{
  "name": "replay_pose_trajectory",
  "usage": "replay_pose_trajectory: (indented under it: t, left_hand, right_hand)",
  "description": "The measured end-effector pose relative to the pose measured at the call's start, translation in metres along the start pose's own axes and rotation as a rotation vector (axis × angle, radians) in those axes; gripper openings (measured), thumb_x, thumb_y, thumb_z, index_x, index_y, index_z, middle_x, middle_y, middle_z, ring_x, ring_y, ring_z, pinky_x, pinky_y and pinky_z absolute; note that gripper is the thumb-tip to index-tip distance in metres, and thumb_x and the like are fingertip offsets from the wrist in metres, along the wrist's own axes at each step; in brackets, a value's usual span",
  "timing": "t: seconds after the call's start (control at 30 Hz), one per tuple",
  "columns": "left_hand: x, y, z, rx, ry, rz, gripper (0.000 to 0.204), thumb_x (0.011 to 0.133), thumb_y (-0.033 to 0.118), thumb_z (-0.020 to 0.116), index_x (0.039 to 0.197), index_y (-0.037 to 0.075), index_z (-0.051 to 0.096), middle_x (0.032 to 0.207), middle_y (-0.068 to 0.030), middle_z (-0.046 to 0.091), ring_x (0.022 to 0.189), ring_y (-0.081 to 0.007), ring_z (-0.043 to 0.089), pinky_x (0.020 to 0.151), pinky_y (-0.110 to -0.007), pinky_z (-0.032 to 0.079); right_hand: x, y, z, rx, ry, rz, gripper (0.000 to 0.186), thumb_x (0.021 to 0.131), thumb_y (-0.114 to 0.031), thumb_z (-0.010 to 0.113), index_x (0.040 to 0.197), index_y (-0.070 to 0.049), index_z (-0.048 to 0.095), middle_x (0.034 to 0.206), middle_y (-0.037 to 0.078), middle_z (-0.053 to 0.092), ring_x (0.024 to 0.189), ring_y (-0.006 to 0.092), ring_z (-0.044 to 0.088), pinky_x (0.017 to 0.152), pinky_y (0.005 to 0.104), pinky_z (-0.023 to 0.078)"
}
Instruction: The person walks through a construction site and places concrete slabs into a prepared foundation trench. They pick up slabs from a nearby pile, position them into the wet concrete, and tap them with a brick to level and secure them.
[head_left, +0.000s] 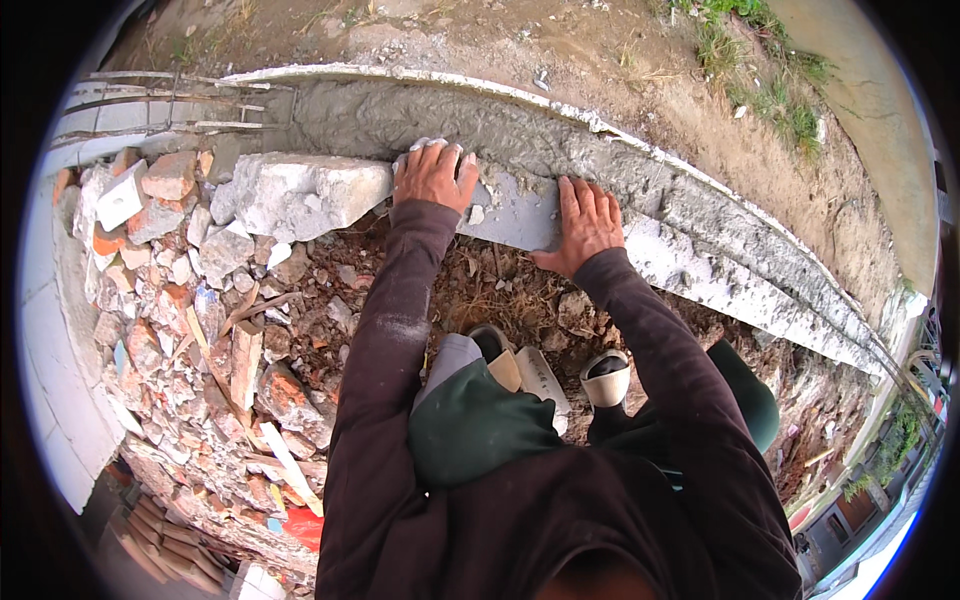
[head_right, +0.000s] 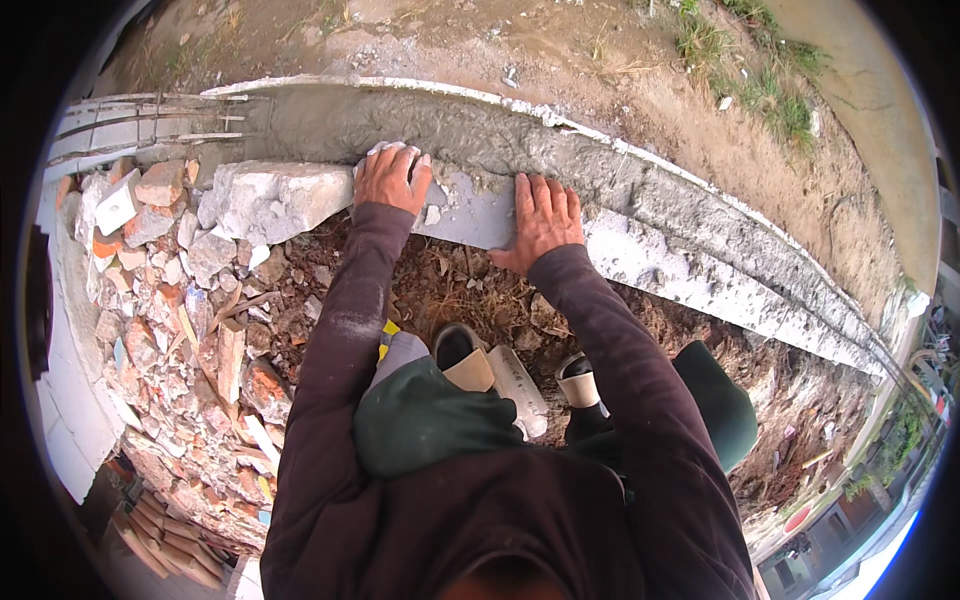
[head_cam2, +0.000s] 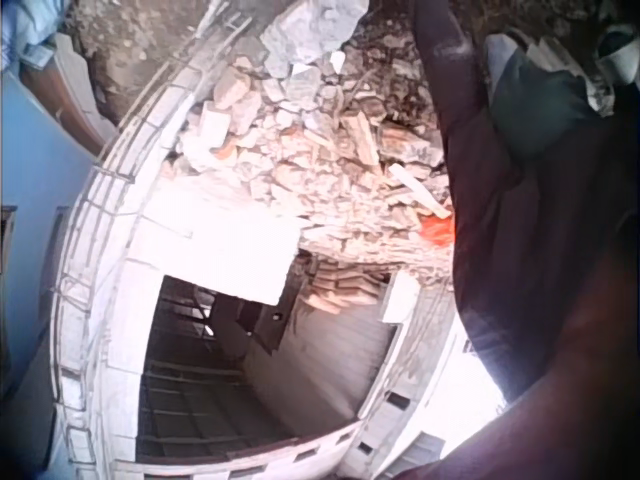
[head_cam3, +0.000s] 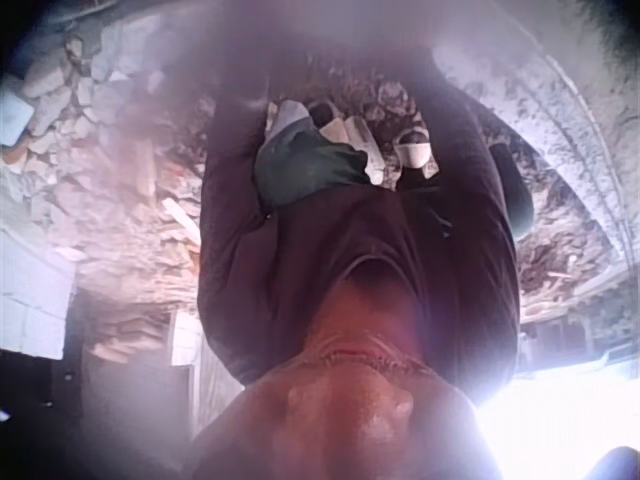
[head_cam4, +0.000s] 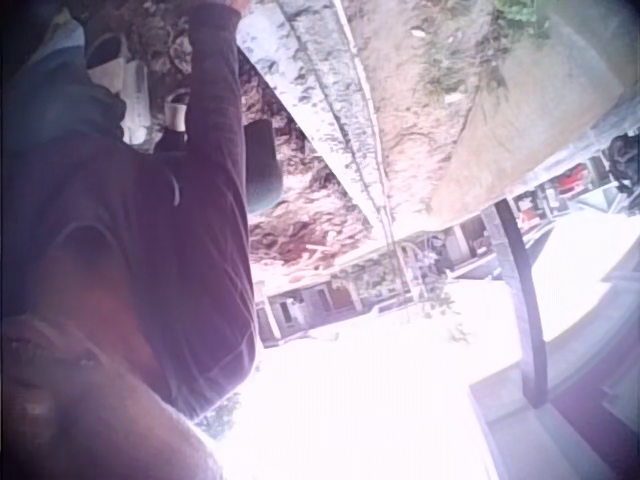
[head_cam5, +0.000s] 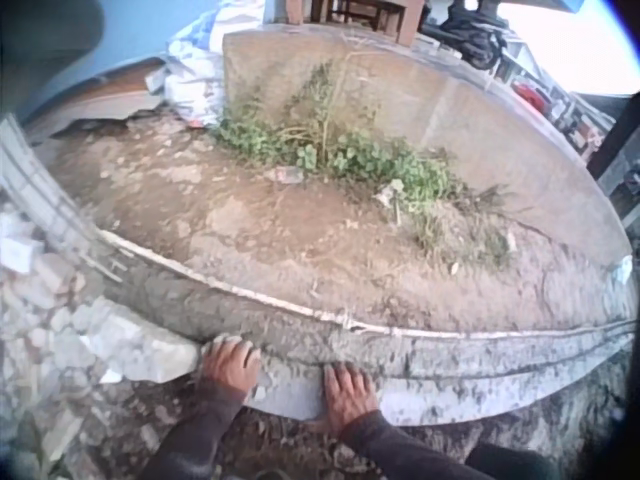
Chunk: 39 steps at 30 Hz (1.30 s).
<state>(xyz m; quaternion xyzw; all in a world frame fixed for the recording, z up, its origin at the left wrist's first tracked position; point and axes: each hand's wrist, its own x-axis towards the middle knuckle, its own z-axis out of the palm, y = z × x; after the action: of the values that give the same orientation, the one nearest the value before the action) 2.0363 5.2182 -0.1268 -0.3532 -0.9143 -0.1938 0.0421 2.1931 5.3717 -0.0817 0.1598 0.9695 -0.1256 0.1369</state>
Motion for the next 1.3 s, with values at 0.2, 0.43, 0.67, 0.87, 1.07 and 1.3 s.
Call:
replay_pose_trajectory:
  t: [0.2,0.43,0.67,0.87,1.07,1.3]
  left_hand:
    - [0.001,0.0,-0.001,0.002,0.067,0.037,0.027,0.076,0.028,0.056,0.089,0.005,0.061,0.095,-0.0088,0.058,0.097,-0.0282,0.049,0.085,-0.04,0.037]
    - [0.002,0.0,-0.002,-0.021,0.066,0.029,0.023,0.075,0.024,0.057,0.088,0.005,0.062,0.095,-0.0094,0.058,0.097,-0.0289,0.05,0.085,-0.041,0.037]
    - [0.001,0.002,-0.002,-0.021,0.054,0.021,0.024,0.076,0.025,0.056,0.09,0.005,0.062,0.097,-0.0102,0.058,0.097,-0.0299,0.05,0.085,-0.04,0.038]
    - [0.003,0.004,-0.002,0.001,0.067,0.017,0.025,0.075,0.025,0.057,0.089,0.004,0.062,0.096,-0.0112,0.058,0.096,-0.0315,0.05,0.086,-0.04,0.039]
    - [0.002,0.0,-0.003,-0.035,0.086,0.002,0.025,0.075,0.025,0.058,0.087,0.004,0.062,0.094,-0.0108,0.058,0.094,-0.0312,0.05,0.085,-0.041,0.039]
    - [-0.009,0.004,-0.048,-0.203,0.32,0.04,0.022,0.075,0.018,0.057,0.092,0.004,0.06,0.103,-0.0116,0.054,0.102,-0.0293,0.047,0.091,-0.043,0.034]
  right_hand:
    - [-0.008,-0.001,0.002,0.016,0.025,-0.01,0.1,0.05,-0.046,0.073,0.127,0.0,0.028,0.123,0.017,0.035,0.117,0.0317,0.03,0.099,0.0442,0.021]
    - [0.0,0.004,-0.001,0.053,0.05,-0.034,0.103,0.045,-0.047,0.074,0.126,-0.002,0.029,0.121,0.016,0.036,0.114,0.0331,0.032,0.096,0.0448,0.024]
    - [0.002,0.007,-0.003,0.066,0.074,-0.066,0.102,0.045,-0.045,0.075,0.126,-0.001,0.03,0.121,0.015,0.036,0.114,0.0326,0.033,0.096,0.0452,0.024]
    - [0.0,0.005,0.001,0.003,0.064,-0.031,0.104,0.046,-0.047,0.073,0.127,-0.001,0.028,0.124,0.013,0.034,0.116,0.0304,0.03,0.097,0.0469,0.021]
    - [0.001,0.006,-0.001,0.019,0.002,-0.065,0.106,0.046,-0.048,0.073,0.128,-0.001,0.025,0.125,0.013,0.033,0.116,0.0304,0.03,0.097,0.0465,0.021]
    - [0.002,-0.001,-0.002,0.004,-0.028,-0.029,0.108,0.045,-0.048,0.075,0.129,-0.001,0.025,0.127,0.013,0.032,0.118,0.0314,0.029,0.099,0.0466,0.018]
